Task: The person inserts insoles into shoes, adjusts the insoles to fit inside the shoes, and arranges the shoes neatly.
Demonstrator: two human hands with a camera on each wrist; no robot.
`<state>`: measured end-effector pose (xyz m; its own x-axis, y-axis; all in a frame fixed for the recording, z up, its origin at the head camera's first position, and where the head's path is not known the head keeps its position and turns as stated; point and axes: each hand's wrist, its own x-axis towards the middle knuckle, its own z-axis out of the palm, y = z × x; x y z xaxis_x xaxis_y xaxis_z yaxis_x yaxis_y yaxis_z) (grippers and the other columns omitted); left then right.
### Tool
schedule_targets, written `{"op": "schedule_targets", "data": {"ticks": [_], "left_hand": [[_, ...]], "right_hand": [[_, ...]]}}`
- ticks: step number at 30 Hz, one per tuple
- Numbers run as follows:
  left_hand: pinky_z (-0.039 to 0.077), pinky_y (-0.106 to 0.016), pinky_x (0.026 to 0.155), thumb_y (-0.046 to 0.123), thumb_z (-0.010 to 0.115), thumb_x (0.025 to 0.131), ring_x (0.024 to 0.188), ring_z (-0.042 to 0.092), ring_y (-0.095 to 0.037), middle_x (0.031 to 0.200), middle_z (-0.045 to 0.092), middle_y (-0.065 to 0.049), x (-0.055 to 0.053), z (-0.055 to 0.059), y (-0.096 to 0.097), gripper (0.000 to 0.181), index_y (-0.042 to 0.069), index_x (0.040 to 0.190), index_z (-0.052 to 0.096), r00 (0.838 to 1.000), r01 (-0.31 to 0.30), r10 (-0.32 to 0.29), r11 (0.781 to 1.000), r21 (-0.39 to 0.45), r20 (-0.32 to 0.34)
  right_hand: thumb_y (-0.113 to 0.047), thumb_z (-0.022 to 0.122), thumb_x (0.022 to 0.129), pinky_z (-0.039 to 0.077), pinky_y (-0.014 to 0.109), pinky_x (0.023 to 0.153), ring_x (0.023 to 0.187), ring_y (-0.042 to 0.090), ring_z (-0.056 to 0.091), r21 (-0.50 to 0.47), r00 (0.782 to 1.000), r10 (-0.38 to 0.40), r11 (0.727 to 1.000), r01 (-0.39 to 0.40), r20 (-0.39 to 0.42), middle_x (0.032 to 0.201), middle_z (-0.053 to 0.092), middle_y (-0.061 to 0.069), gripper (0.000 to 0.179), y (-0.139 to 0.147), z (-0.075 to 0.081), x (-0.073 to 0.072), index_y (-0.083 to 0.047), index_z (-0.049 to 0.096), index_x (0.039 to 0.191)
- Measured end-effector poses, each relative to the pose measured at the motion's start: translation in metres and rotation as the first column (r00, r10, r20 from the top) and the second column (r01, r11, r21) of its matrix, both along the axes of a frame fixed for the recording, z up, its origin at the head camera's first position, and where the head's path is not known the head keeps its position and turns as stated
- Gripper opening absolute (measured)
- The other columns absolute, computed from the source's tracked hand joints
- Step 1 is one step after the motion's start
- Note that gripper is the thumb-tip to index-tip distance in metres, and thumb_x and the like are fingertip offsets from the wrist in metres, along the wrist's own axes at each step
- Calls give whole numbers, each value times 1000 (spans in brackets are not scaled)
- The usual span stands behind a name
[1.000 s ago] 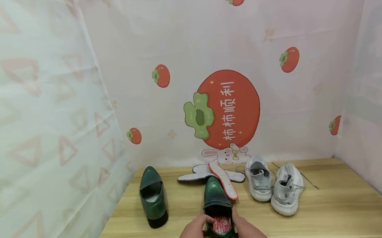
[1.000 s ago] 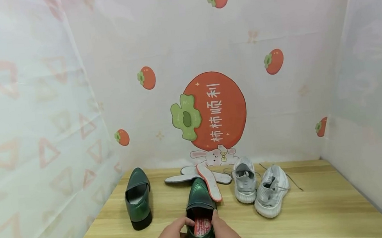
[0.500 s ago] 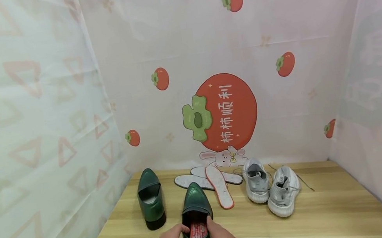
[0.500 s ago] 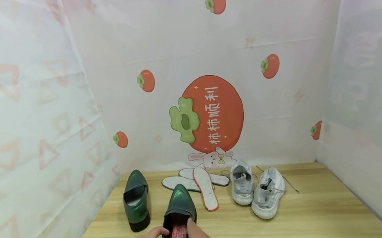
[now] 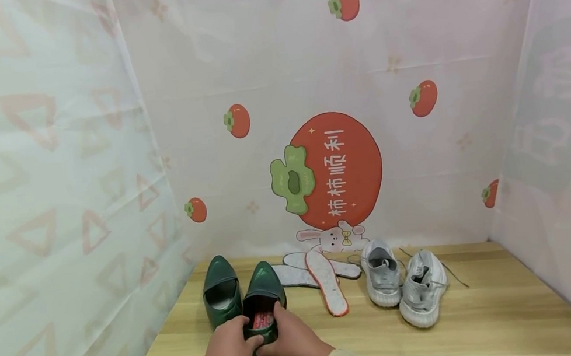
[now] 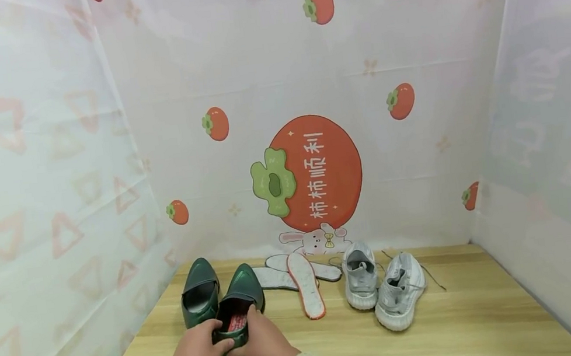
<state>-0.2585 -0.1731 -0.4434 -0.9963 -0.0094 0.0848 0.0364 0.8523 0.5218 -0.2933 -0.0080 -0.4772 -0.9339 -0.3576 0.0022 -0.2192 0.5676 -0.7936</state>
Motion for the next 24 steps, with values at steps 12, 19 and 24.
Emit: {"op": "schedule_targets", "data": {"ticks": [12, 19, 24], "left_hand": [[60, -52, 80, 31, 90, 85, 96, 73, -34, 112, 74, -15, -20, 0, -27, 51, 4, 125, 72, 983, -104, 77, 982, -158, -166], [54, -55, 80, 35, 89, 87, 91, 57, -39, 119, 53, -28, -28, -1, -50, 52, 3, 123, 70, 966, -200, 170, 970, -139, -196], [58, -53, 80, 50, 84, 88, 94, 68, -35, 122, 67, -25, -46, -11, -72, 60, 0, 118, 71, 989, -144, 144, 989, -12, -16]], "right_hand": [[-35, 94, 81, 49, 56, 113, 144, 41, 55, -16, 998, 4, 1000, -5, -62, 159, 50, 26, 115, -30, 1, -33, 9, 27, 163], [-40, 92, 83, 49, 57, 113, 146, 41, 52, 6, 999, -14, 1000, 14, -38, 163, 47, 23, 115, -32, 2, -44, 5, 25, 166], [-40, 92, 83, 47, 58, 116, 148, 41, 50, -27, 999, -14, 1000, 13, -32, 164, 44, 25, 116, -32, -3, -45, 5, 24, 166]]}}
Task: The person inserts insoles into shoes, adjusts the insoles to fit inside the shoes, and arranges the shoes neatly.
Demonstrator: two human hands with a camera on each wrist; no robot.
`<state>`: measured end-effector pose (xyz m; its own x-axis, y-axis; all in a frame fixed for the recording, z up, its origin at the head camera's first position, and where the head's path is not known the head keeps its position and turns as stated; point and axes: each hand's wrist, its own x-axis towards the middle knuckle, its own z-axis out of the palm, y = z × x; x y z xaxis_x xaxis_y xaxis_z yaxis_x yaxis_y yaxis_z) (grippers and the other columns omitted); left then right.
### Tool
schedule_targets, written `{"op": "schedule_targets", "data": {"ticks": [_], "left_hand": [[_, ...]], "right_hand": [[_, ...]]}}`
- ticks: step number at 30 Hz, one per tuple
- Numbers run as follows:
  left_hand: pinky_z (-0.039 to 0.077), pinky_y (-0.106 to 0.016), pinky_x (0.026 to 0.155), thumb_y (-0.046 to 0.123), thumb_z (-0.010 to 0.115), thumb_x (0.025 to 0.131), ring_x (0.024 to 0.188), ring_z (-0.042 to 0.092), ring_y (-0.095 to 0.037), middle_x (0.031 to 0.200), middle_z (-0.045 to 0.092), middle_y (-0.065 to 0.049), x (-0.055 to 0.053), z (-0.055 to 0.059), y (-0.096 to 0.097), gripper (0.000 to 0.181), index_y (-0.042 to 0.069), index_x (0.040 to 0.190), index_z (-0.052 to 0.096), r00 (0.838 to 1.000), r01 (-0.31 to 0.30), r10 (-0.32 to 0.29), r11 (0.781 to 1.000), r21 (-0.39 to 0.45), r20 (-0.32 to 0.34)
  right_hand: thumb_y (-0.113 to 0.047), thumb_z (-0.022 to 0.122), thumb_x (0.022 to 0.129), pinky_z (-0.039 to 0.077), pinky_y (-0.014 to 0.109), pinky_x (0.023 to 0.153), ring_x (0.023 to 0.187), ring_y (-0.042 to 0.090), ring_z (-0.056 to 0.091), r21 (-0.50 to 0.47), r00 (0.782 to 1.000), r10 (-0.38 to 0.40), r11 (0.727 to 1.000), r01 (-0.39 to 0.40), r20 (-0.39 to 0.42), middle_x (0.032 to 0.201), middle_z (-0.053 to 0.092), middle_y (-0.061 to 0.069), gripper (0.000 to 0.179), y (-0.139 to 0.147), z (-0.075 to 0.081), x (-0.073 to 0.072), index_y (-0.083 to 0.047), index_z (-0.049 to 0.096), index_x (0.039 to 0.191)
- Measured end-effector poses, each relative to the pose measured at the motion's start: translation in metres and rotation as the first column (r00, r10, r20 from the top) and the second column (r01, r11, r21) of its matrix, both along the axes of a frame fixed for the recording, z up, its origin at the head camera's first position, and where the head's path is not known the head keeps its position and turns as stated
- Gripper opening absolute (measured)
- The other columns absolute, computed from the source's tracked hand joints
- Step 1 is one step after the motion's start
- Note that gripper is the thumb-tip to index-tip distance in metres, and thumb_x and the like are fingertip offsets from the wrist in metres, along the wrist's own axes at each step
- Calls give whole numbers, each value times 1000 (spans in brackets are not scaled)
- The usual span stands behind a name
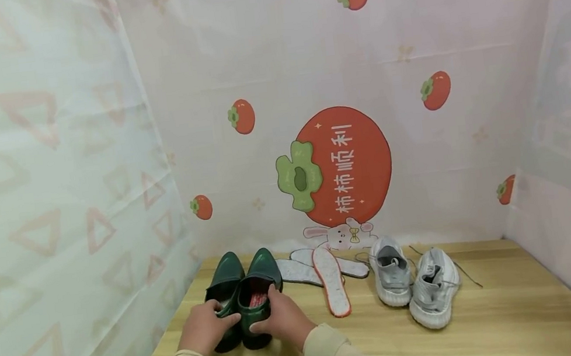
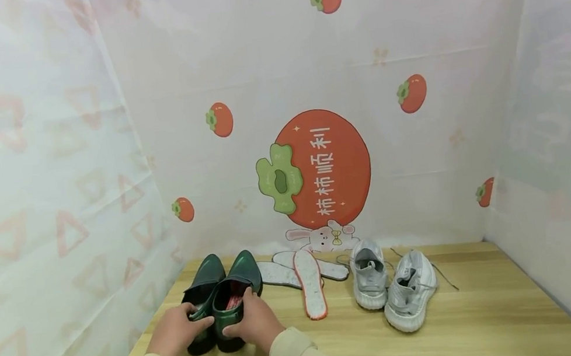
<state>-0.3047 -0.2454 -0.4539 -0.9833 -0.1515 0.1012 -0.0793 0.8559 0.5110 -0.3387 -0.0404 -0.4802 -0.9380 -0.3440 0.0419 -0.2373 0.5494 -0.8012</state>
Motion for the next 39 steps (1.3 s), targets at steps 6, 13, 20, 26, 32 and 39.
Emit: {"op": "schedule_targets", "data": {"ticks": [6, 13, 20, 26, 32, 39], "left_hand": [[47, -39, 69, 48, 88, 84, 79, 58, -21, 90, 67, -5, -5, -10, -14, 48, 8, 95, 66, 998, 39, -43, 996, 85, 39], [36, -33, 61, 42, 86, 86, 64, 45, -19, 70, 45, -1, -6, -11, -21, 50, 13, 75, 47, 1000, 20, -18, 992, 125, -17], [34, -32, 59, 47, 81, 90, 60, 39, -19, 69, 31, 1, 12, 8, -32, 59, 14, 77, 34, 994, -59, 73, 984, 171, -79], [29, -32, 58, 43, 84, 90, 58, 36, -18, 70, 28, 1, 44, 42, 1, 60, 13, 77, 34, 957, -79, 101, 993, 90, -274], [40, -31, 56, 34, 96, 77, 76, 67, -29, 100, 75, -21, 74, 73, 63, 49, 15, 69, 52, 830, 17, -6, 1000, 14, -557], [63, -49, 71, 31, 99, 72, 108, 77, -40, 131, 74, -23, 91, 67, 143, 40, 20, 71, 60, 793, 136, -120, 991, -19, -598]], "right_hand": [[-40, 92, 83, 43, 60, 119, 151, 43, 45, -36, 1000, -6, 999, 5, -5, 165, 41, 27, 117, 1, -6, 4, 6, 23, 166], [-30, 87, 91, 41, 60, 120, 153, 42, 42, -77, 1000, 15, 997, -16, -15, 168, 38, 26, 106, 11, -6, 10, 4, 22, 167], [-18, 75, 96, 55, 56, 106, 137, 44, 60, -197, 999, 13, 980, -20, -37, 169, 35, 24, 87, 37, 8, 26, -4, 27, 168], [-19, 70, 98, 60, 50, 99, 131, 38, 66, -292, 999, 7, 956, -21, -49, 166, 42, 22, 77, 64, 24, 47, -7, 36, 166], [-24, 64, 106, 60, 42, 101, 140, 38, 60, -492, 998, 42, 869, -60, -47, 166, 42, 20, 68, 97, 62, 82, -9, 35, 166], [-31, 63, 108, 59, 43, 104, 147, 42, 51, -575, 996, 47, 818, 7, 79, 174, 22, 26, 80, 133, 92, 101, -9, 19, 171]]}}
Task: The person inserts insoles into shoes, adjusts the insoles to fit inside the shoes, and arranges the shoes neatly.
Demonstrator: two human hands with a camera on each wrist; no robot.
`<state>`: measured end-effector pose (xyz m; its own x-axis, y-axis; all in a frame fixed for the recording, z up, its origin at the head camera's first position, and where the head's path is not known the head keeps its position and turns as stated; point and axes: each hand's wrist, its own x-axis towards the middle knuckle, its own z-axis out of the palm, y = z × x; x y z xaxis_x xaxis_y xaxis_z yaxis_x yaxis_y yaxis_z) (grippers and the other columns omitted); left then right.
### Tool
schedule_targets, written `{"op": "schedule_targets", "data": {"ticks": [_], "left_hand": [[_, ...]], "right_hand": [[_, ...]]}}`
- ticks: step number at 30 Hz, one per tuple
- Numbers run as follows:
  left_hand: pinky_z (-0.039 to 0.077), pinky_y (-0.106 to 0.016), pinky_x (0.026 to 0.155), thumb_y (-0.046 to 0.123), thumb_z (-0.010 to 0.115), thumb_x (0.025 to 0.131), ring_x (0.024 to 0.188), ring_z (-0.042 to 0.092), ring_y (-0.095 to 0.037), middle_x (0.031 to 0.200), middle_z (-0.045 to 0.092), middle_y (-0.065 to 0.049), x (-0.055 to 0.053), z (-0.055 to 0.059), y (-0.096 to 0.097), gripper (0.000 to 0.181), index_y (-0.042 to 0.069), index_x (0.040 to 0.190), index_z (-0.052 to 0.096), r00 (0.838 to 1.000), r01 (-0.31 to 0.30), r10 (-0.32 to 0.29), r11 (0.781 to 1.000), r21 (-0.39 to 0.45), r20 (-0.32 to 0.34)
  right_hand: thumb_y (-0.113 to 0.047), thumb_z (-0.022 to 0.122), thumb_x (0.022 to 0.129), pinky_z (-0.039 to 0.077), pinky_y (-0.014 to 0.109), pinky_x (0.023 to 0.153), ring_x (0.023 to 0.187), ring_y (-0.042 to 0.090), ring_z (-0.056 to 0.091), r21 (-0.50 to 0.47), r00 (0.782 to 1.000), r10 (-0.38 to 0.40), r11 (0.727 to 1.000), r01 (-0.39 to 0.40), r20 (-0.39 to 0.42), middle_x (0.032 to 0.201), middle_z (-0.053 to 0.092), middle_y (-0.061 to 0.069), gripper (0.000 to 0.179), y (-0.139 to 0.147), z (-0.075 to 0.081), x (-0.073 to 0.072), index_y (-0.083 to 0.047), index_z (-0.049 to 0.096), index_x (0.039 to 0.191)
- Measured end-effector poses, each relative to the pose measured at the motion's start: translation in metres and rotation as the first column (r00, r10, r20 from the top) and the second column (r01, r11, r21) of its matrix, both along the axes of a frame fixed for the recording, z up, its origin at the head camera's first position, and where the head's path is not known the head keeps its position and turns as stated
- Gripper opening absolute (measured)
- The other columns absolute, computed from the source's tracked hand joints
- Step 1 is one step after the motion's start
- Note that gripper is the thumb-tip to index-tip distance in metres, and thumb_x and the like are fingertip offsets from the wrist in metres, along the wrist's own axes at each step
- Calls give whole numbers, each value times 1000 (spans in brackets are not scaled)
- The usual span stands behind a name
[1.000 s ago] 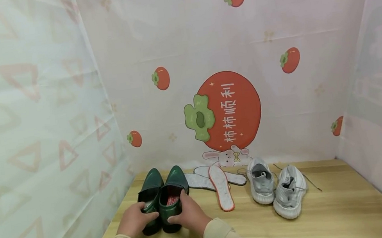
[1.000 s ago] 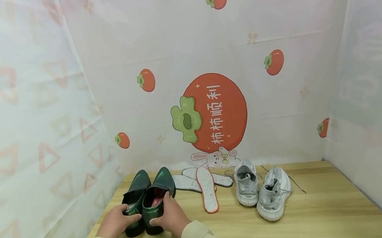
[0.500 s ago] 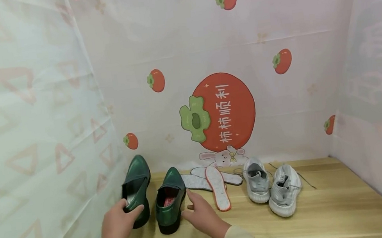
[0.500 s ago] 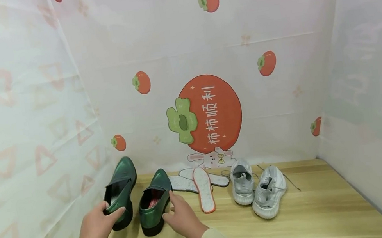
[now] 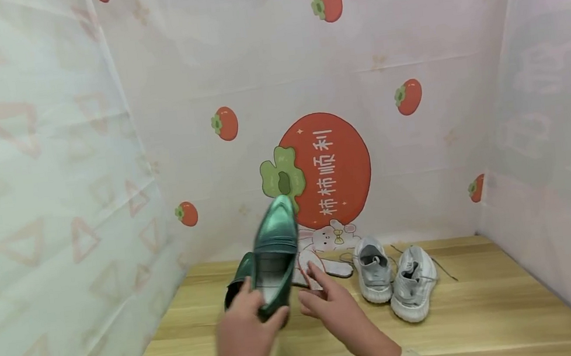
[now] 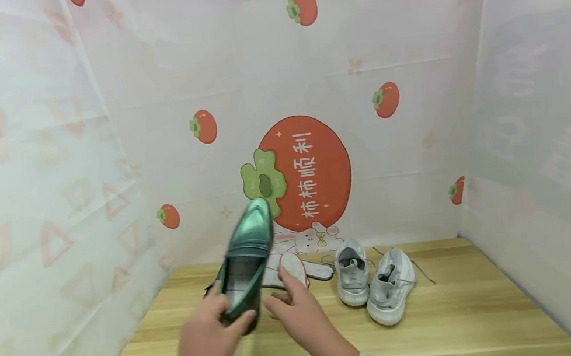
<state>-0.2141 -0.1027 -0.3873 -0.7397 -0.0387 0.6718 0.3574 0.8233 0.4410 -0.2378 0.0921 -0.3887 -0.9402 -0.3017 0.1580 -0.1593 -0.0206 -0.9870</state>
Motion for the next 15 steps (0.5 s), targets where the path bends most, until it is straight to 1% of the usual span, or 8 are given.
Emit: {"op": "schedule_targets", "data": {"ticks": [3, 6, 8, 9, 11, 12, 13, 15], "left_hand": [[63, -46, 70, 36, 97, 75, 105, 78, -40, 131, 73, -24, 8, -12, 33, 40, 23, 71, 60, 995, 40, -39, 999, -10, 97], [58, -37, 62, 42, 95, 76, 93, 79, -37, 129, 74, -26, 14, -25, 56, 42, 24, 72, 58, 981, 97, -88, 994, -44, 171], [57, -37, 62, 47, 92, 79, 97, 78, -37, 128, 73, -27, 16, -33, 64, 40, 25, 74, 60, 964, 169, -152, 984, -58, 216], [58, -39, 64, 49, 90, 81, 99, 77, -39, 130, 72, -29, 17, -36, 67, 37, 25, 77, 62, 948, 213, -194, 976, -51, 250], [62, -46, 72, 55, 84, 86, 106, 76, -43, 133, 70, -30, 18, -41, 70, 31, 27, 88, 69, 890, 307, -290, 952, 8, 352], [62, -52, 79, 57, 80, 90, 114, 73, -45, 135, 70, -28, 17, -43, 70, 31, 28, 95, 73, 849, 341, -337, 938, 65, 406], [61, -57, 87, 58, 76, 92, 121, 70, -47, 137, 69, -26, 16, -45, 69, 33, 27, 102, 75, 811, 361, -375, 925, 121, 450], [57, -62, 93, 61, 69, 97, 126, 66, -48, 138, 70, -19, 12, -48, 63, 43, 25, 119, 75, 748, 360, -425, 905, 225, 511]], "right_hand": [[-36, 65, 107, 62, 46, 97, 140, 44, 56, 61, 995, -82, 995, 79, 50, 169, 30, 31, 84, 12, -5, -1, -7, 19, 170], [-37, 71, 103, 64, 45, 84, 128, 41, 65, 126, 974, -211, 972, 200, 86, 156, 46, 34, 82, 24, -16, -4, -4, 28, 165], [-34, 73, 100, 63, 43, 75, 114, 36, 68, 156, 949, -296, 948, 279, 103, 144, 53, 34, 75, 34, -26, -6, 0, 36, 155], [-31, 73, 99, 62, 43, 72, 107, 33, 69, 174, 938, -329, 936, 307, 114, 139, 55, 32, 70, 39, -30, -6, 2, 38, 150], [-22, 69, 97, 60, 42, 66, 95, 28, 67, 205, 921, -367, 919, 337, 132, 130, 59, 30, 58, 51, -38, -7, 3, 42, 141], [-17, 67, 95, 60, 43, 65, 90, 27, 66, 216, 917, -373, 916, 339, 139, 126, 59, 28, 53, 57, -41, -6, 3, 43, 138], [-13, 65, 93, 60, 44, 64, 87, 26, 64, 231, 918, -369, 915, 331, 147, 122, 60, 27, 51, 62, -45, -6, 3, 43, 136], [-8, 61, 91, 60, 45, 63, 85, 25, 64, 262, 928, -334, 922, 286, 163, 120, 62, 25, 49, 70, -53, -5, 2, 43, 136]]}}
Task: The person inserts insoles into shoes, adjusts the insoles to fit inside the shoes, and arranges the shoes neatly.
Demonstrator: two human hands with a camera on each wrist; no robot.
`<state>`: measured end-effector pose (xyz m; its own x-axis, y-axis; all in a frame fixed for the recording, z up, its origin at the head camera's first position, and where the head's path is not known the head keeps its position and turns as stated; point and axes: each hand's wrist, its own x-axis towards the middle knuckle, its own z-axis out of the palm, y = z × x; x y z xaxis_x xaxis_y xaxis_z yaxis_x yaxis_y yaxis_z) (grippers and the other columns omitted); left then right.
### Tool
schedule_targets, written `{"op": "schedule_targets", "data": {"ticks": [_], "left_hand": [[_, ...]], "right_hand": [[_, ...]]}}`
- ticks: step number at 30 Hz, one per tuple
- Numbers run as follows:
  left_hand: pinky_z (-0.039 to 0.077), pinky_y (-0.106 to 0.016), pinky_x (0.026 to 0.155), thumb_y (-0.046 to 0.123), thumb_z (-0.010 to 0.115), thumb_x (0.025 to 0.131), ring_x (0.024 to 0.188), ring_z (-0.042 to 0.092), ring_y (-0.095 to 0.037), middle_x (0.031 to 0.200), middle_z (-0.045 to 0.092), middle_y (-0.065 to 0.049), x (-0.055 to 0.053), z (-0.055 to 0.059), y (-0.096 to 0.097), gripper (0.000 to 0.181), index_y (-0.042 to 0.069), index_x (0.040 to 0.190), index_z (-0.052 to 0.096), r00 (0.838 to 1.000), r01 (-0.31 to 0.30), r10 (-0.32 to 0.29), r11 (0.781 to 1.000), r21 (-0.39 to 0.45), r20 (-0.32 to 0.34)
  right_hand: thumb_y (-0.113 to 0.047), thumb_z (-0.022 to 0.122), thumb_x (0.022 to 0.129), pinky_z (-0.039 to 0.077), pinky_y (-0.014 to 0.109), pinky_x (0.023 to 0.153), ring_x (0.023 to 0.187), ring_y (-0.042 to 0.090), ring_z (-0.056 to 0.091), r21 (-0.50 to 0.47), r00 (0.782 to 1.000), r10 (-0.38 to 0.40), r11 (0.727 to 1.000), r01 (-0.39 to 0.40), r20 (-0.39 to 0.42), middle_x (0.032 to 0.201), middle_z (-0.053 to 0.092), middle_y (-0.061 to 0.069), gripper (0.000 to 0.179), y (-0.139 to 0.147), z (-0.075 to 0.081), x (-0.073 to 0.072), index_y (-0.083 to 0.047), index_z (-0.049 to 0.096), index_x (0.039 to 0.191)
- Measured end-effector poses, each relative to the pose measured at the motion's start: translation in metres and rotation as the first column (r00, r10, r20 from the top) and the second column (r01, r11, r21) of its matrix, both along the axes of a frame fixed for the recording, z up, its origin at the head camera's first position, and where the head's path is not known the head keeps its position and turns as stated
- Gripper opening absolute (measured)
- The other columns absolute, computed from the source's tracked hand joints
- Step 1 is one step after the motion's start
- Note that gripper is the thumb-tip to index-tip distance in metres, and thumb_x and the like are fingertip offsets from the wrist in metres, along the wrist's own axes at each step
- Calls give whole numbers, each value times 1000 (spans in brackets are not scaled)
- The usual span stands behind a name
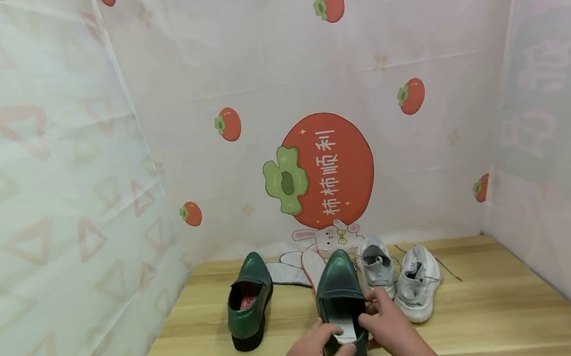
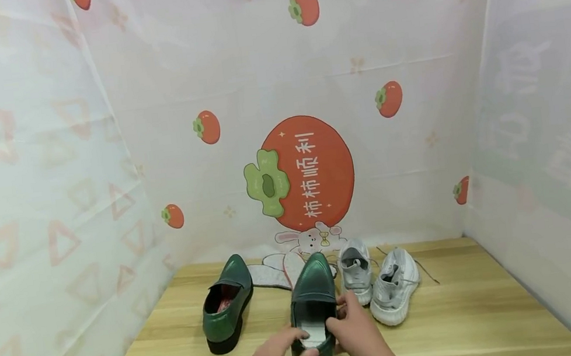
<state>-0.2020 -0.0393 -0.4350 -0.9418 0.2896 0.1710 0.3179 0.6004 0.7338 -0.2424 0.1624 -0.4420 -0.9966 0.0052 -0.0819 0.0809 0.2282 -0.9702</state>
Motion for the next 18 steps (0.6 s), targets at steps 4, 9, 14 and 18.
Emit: {"op": "schedule_targets", "data": {"ticks": [4, 9, 14, 18], "left_hand": [[56, -56, 83, 52, 65, 103, 104, 71, -36, 127, 73, -10, -23, -11, -14, 41, 22, 130, 72, 988, 2, -19, 994, 110, 154], [55, -61, 90, 23, 74, 99, 111, 69, -41, 127, 73, -5, -41, -25, -19, 21, 22, 120, 74, 974, 27, -52, 993, 118, 221], [49, -72, 99, 5, 70, 90, 126, 64, -47, 129, 73, -11, -46, -29, -18, 33, 16, 121, 71, 966, 6, -19, 999, 54, 257], [48, -72, 100, 3, 67, 88, 127, 63, -45, 132, 70, -16, -56, -29, -19, 36, 15, 122, 69, 954, -1, -12, 999, 43, 301]], "right_hand": [[-4, 61, 89, 58, 45, 65, 90, 26, 66, 50, 993, 117, 992, -117, 7, 118, 62, 25, 52, 12, -27, 2, 2, 42, 137], [-10, 67, 88, 52, 39, 75, 94, 27, 68, 122, 959, 278, 952, -282, 51, 115, 66, 17, 64, 30, -84, -17, -4, 39, 145], [-9, 66, 89, 49, 35, 70, 79, 22, 62, 146, 928, 365, 917, -372, 74, 105, 64, 9, 70, 21, -71, -13, -3, 38, 153], [-4, 60, 91, 45, 37, 64, 69, 24, 55, 157, 908, 406, 895, -418, 103, 104, 62, 12, 70, 11, -39, -3, -1, 36, 157]]}}
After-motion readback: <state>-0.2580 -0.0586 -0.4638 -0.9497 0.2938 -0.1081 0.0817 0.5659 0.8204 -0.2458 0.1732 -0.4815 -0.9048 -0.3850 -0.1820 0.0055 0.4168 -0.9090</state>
